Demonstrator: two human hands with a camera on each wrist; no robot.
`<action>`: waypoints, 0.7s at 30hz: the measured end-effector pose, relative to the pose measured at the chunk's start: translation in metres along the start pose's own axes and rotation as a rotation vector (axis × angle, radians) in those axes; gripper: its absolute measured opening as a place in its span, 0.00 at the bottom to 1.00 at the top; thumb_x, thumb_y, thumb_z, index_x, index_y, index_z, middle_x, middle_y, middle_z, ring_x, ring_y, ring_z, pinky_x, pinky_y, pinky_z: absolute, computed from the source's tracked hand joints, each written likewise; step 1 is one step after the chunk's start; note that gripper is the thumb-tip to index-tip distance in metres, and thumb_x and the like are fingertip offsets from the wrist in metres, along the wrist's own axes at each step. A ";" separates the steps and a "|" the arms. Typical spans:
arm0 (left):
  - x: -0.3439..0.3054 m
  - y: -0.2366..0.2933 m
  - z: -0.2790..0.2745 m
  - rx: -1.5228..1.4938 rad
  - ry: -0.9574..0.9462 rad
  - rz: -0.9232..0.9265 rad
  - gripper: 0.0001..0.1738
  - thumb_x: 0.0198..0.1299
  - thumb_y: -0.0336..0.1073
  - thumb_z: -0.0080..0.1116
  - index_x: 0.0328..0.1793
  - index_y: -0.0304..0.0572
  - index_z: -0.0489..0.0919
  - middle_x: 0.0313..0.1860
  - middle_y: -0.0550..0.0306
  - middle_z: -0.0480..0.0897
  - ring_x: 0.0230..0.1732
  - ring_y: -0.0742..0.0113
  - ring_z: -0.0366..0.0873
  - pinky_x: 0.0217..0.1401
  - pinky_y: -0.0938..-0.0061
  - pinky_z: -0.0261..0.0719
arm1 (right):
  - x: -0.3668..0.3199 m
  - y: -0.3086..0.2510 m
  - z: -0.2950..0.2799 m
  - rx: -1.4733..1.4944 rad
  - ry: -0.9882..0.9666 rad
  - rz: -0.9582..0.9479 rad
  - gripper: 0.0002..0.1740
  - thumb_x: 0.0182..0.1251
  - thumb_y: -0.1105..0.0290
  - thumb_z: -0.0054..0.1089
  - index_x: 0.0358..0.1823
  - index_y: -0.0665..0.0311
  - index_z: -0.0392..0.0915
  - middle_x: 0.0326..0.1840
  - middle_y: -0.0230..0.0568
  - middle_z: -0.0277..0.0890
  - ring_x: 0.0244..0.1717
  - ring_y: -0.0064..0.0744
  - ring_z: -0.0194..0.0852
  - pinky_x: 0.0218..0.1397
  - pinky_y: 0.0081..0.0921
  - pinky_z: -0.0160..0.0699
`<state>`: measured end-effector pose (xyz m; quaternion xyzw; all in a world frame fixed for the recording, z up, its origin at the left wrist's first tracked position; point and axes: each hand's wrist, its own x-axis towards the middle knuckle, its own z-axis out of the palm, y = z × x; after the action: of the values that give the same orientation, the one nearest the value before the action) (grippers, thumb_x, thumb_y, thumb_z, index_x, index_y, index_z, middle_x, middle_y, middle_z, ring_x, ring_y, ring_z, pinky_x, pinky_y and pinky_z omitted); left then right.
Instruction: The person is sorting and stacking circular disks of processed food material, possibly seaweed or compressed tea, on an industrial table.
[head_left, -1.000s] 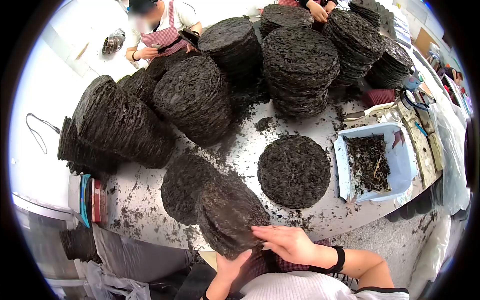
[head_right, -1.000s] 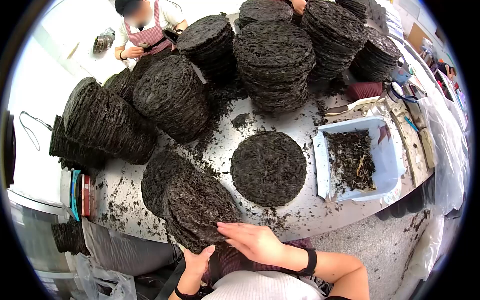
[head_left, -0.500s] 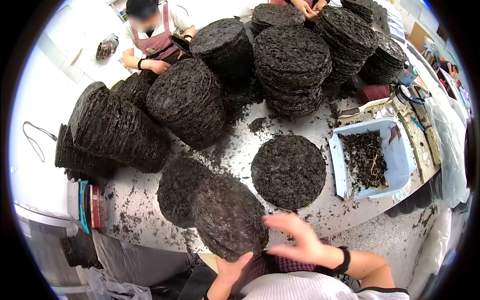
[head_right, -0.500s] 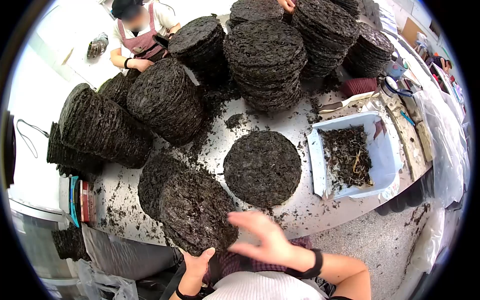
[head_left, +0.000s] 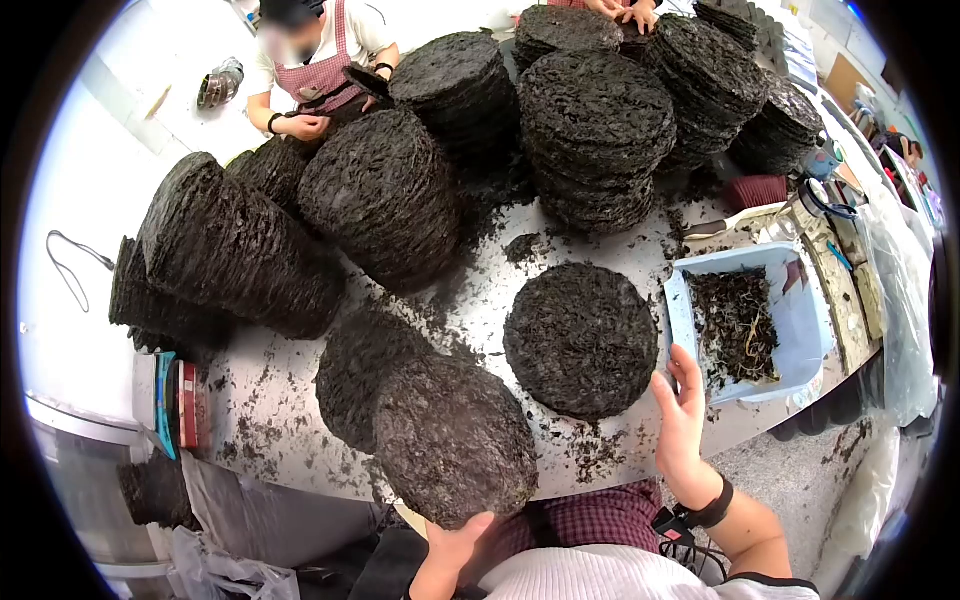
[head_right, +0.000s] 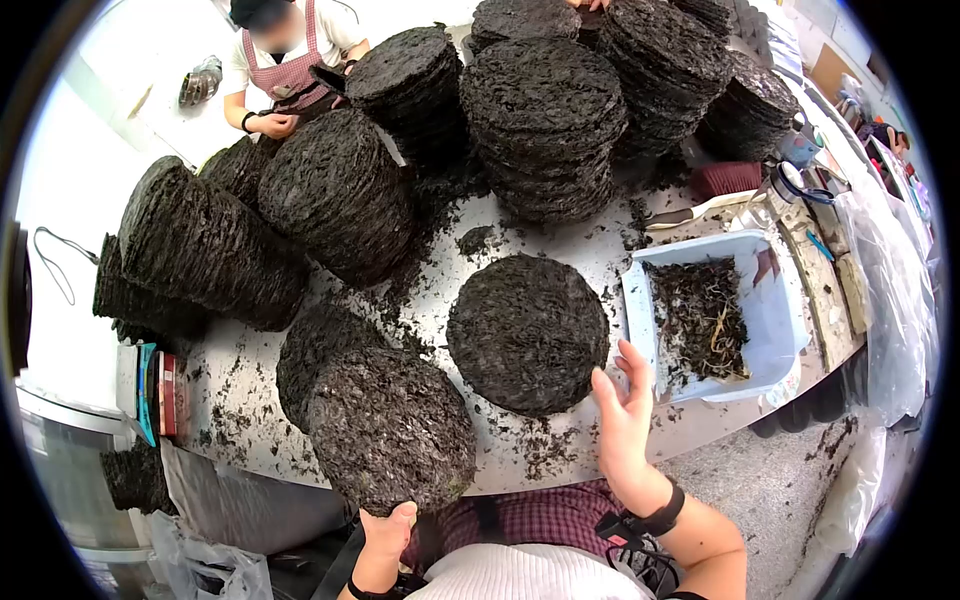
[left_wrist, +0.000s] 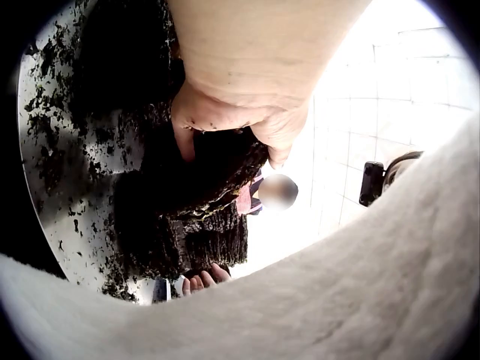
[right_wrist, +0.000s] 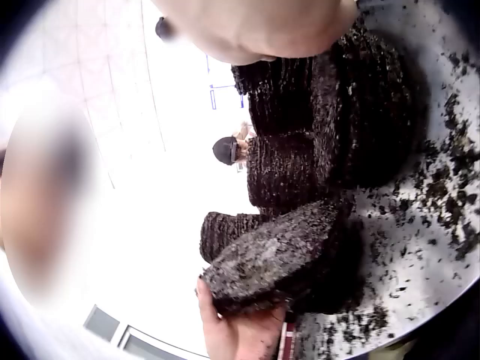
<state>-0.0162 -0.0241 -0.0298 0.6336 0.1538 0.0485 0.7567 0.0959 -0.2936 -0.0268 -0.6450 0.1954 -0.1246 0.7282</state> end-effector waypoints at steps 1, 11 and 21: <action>0.001 0.001 0.002 0.009 -0.010 -0.006 0.49 0.45 0.36 0.77 0.71 0.36 0.60 0.61 0.52 0.71 0.62 0.56 0.70 0.65 0.59 0.70 | -0.006 -0.007 0.003 -0.061 -0.016 -0.039 0.22 0.67 0.76 0.57 0.62 0.65 0.68 0.62 0.40 0.67 0.58 0.28 0.67 0.61 0.27 0.69; 0.009 0.018 0.024 -0.047 -0.102 -0.016 0.34 0.49 0.30 0.74 0.61 0.32 0.70 0.56 0.51 0.77 0.56 0.61 0.75 0.60 0.66 0.74 | -0.056 -0.030 0.055 -0.440 -0.972 -0.652 0.24 0.57 0.73 0.64 0.57 0.67 0.76 0.62 0.47 0.75 0.56 0.41 0.79 0.55 0.27 0.80; 0.016 0.022 0.012 -0.185 0.258 -0.086 0.28 0.61 0.23 0.54 0.69 0.38 0.64 0.62 0.53 0.72 0.60 0.60 0.72 0.64 0.62 0.71 | 0.010 0.001 -0.006 0.188 -0.047 0.282 0.15 0.71 0.68 0.56 0.54 0.68 0.75 0.39 0.28 0.75 0.37 0.18 0.71 0.41 0.20 0.73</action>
<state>0.0050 -0.0268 -0.0098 0.5425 0.2716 0.1108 0.7872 0.1026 -0.3031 -0.0294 -0.5430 0.2544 -0.0236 0.7999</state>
